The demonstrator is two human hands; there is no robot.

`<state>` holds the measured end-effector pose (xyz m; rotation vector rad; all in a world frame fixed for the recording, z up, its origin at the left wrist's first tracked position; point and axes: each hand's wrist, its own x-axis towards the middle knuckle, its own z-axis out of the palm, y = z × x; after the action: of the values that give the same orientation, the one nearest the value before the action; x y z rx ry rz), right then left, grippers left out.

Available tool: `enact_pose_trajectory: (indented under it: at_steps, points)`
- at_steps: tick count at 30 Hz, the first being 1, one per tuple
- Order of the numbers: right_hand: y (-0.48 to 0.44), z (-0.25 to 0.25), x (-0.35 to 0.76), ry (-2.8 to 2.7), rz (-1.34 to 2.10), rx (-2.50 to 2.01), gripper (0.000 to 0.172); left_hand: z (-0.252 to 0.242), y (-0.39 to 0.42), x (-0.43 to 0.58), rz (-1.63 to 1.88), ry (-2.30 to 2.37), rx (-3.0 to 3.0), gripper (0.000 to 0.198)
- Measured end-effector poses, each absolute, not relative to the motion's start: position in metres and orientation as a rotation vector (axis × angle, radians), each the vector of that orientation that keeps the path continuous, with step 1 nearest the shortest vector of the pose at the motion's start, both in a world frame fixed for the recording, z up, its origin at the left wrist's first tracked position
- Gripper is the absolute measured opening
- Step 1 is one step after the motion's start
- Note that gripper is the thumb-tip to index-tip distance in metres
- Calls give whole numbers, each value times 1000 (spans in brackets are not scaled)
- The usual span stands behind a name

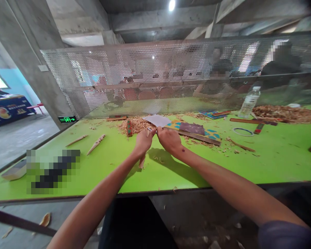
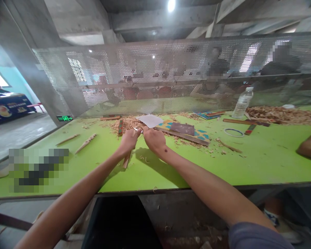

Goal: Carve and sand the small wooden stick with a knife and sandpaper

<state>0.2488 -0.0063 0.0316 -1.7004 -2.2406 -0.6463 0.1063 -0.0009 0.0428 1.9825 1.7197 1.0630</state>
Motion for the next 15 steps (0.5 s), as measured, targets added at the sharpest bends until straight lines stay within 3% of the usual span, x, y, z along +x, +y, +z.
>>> enact_pose_trajectory:
  at_steps: [15]
  points:
    - [-12,35,238,-2177,-555,-1743,29,41,-1,105,1066,1663,1730,53]
